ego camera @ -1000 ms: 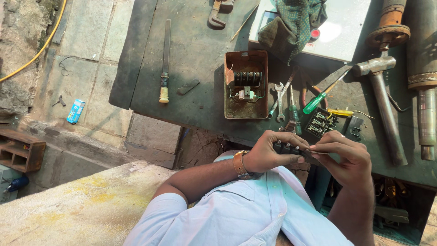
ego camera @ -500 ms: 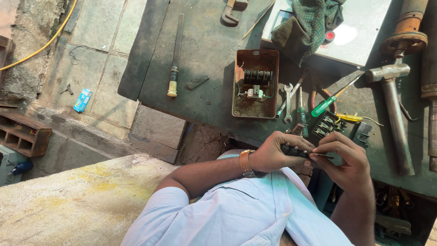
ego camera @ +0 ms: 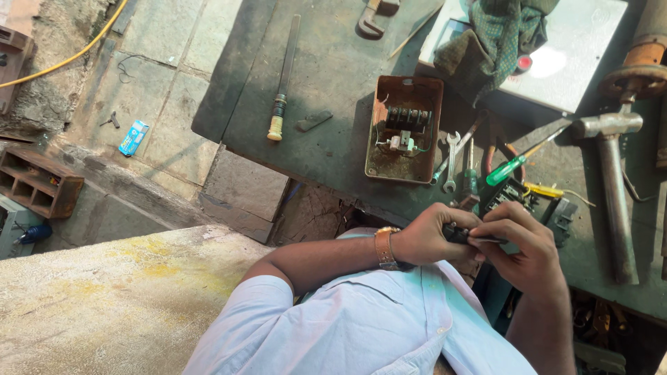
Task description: The person disassembles a black electrical component using a screwdriver, then retrieves a metal file from a drawer and uses it to scrape the terminals of a separate component. The person continues to manipulate the components and tools on the workbench.
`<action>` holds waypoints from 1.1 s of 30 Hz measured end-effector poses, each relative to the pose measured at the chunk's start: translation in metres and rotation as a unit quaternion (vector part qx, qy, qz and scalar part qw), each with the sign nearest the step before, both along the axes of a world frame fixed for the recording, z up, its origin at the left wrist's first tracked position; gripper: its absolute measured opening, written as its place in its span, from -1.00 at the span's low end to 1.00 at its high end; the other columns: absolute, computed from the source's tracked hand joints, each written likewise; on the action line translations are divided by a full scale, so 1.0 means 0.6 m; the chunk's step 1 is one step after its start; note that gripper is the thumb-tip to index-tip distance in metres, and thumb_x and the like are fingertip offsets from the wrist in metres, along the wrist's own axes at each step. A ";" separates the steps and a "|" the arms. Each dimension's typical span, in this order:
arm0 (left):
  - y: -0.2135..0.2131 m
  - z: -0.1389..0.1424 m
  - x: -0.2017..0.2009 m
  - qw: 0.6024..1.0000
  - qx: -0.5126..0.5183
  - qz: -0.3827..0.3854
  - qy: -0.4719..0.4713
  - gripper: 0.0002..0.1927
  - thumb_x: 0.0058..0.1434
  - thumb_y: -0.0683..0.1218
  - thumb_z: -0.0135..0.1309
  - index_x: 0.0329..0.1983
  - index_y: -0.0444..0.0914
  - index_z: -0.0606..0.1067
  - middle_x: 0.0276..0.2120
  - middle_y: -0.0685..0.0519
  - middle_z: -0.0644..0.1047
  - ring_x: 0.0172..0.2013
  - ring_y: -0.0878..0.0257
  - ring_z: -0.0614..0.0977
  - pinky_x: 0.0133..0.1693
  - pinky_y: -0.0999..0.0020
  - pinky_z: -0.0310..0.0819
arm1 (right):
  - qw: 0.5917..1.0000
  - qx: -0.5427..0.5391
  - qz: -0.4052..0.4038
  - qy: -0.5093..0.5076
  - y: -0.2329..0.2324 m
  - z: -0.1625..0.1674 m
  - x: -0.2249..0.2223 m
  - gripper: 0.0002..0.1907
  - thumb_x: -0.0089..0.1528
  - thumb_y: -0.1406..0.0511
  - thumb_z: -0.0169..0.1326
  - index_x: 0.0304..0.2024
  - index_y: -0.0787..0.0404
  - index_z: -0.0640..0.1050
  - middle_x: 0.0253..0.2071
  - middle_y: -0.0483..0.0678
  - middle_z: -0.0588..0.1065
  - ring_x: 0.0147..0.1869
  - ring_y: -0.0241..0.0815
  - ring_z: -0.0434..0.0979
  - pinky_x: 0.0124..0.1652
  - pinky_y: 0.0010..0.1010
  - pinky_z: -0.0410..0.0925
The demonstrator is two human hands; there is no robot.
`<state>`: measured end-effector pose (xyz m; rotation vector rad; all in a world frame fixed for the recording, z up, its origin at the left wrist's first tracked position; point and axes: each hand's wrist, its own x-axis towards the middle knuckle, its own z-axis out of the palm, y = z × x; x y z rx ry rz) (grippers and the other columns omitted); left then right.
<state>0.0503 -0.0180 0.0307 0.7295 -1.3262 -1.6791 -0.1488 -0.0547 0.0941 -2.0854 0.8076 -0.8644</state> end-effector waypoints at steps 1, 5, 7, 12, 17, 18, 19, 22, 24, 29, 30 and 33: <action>0.000 0.000 0.000 1.000 -0.006 0.005 0.000 -0.81 0.21 -0.22 0.36 -0.15 -0.37 0.62 -0.23 0.02 0.64 -0.18 0.42 0.60 -0.05 0.42 0.57 | 1.000 -0.006 -0.007 0.006 -0.001 0.001 0.001 -0.76 0.02 0.48 0.31 -0.25 0.28 0.62 -0.26 -0.04 0.51 -0.23 -0.28 0.57 -0.29 -0.47 0.44; -0.004 0.001 0.003 0.999 -0.014 0.031 0.040 -0.74 0.18 -0.20 0.35 -0.06 -0.32 0.63 -0.11 0.08 0.64 -0.07 0.41 0.64 0.04 0.44 0.59 | 0.999 -0.004 -0.035 0.009 -0.003 0.007 -0.001 -0.77 0.03 0.43 0.34 -0.27 0.26 0.61 -0.29 -0.07 0.51 -0.23 -0.29 0.57 -0.28 -0.46 0.44; -0.006 0.002 0.005 0.999 -0.031 0.019 0.025 -0.74 0.18 -0.20 0.34 -0.06 -0.32 0.62 -0.12 0.07 0.64 -0.08 0.42 0.63 0.02 0.44 0.58 | 1.000 -0.013 -0.025 0.003 -0.004 0.006 0.000 -0.77 0.03 0.42 0.34 -0.27 0.25 0.61 -0.28 -0.07 0.52 -0.22 -0.29 0.56 -0.27 -0.45 0.43; -0.003 0.003 0.002 0.999 -0.034 0.012 0.005 -0.78 0.18 -0.20 0.36 -0.12 -0.33 0.62 -0.21 0.07 0.64 -0.17 0.43 0.63 -0.04 0.45 0.58 | 1.000 -0.021 -0.009 -0.004 -0.007 0.001 0.004 -0.74 -0.01 0.38 0.37 -0.29 0.27 0.62 -0.31 -0.07 0.52 -0.25 -0.28 0.53 -0.31 -0.46 0.39; -0.002 0.008 0.003 0.999 0.008 -0.003 0.037 -0.76 0.21 -0.21 0.33 -0.07 -0.33 0.61 -0.22 0.10 0.63 -0.17 0.45 0.60 -0.08 0.47 0.57 | 0.999 -0.016 -0.009 -0.033 -0.008 -0.002 0.009 -0.77 0.02 0.38 0.38 -0.32 0.26 0.60 -0.35 -0.10 0.51 -0.26 -0.29 0.52 -0.30 -0.48 0.37; -0.001 0.009 0.003 0.999 0.001 -0.004 0.036 -0.79 0.21 -0.21 0.33 -0.10 -0.34 0.61 -0.24 0.10 0.63 -0.18 0.46 0.60 -0.08 0.47 0.57 | 0.999 -0.025 0.011 -0.046 -0.008 -0.003 0.012 -0.77 0.01 0.38 0.38 -0.32 0.26 0.60 -0.35 -0.10 0.51 -0.26 -0.29 0.51 -0.29 -0.47 0.35; -0.001 0.011 0.004 0.999 -0.007 -0.006 0.034 -0.81 0.22 -0.21 0.34 -0.14 -0.35 0.61 -0.25 0.10 0.63 -0.19 0.47 0.60 -0.09 0.47 0.57 | 0.999 -0.025 0.007 -0.042 -0.008 -0.003 0.013 -0.76 0.00 0.38 0.39 -0.33 0.26 0.60 -0.37 -0.10 0.50 -0.28 -0.28 0.50 -0.31 -0.47 0.32; -0.002 0.015 0.005 0.999 0.015 -0.016 0.041 -0.80 0.22 -0.21 0.31 -0.11 -0.36 0.60 -0.20 0.10 0.63 -0.22 0.46 0.61 -0.16 0.46 0.58 | 0.999 -0.024 -0.008 -0.045 -0.008 -0.003 0.015 -0.72 -0.04 0.37 0.41 -0.33 0.27 0.59 -0.39 -0.09 0.49 -0.33 -0.29 0.47 -0.34 -0.48 0.28; -0.002 0.017 0.004 0.998 0.024 -0.021 0.046 -0.76 0.21 -0.21 0.31 -0.07 -0.36 0.60 -0.17 0.10 0.62 -0.22 0.45 0.61 -0.19 0.46 0.59 | 0.998 -0.014 -0.022 -0.060 -0.007 -0.002 0.016 -0.65 -0.08 0.33 0.42 -0.31 0.29 0.57 -0.38 -0.08 0.50 -0.33 -0.30 0.48 -0.37 -0.51 0.30; 0.000 0.016 0.004 0.998 0.009 -0.034 0.044 -0.72 0.19 -0.22 0.34 -0.05 -0.38 0.60 -0.24 0.07 0.62 -0.19 0.42 0.61 -0.17 0.45 0.60 | 0.998 -0.027 -0.009 -0.059 -0.008 -0.003 0.020 -0.64 -0.09 0.33 0.46 -0.44 0.23 0.49 -0.49 -0.12 0.41 -0.39 -0.32 0.36 -0.41 -0.51 0.18; 0.000 0.015 0.005 0.999 -0.006 -0.023 0.049 -0.73 0.20 -0.22 0.33 -0.05 -0.38 0.60 -0.20 0.06 0.62 -0.18 0.43 0.62 -0.14 0.45 0.60 | 0.998 -0.028 -0.005 -0.058 -0.009 -0.004 0.021 -0.65 -0.08 0.34 0.45 -0.45 0.23 0.48 -0.50 -0.13 0.41 -0.40 -0.33 0.36 -0.41 -0.51 0.18; -0.003 0.010 0.005 0.998 -0.029 -0.007 0.057 -0.76 0.23 -0.21 0.31 -0.07 -0.39 0.59 -0.12 0.05 0.63 -0.17 0.43 0.63 -0.10 0.45 0.61 | 0.998 -0.020 -0.018 -0.058 -0.010 -0.002 0.018 -0.62 -0.14 0.29 0.45 -0.44 0.23 0.49 -0.51 -0.14 0.41 -0.40 -0.33 0.40 -0.38 -0.48 0.20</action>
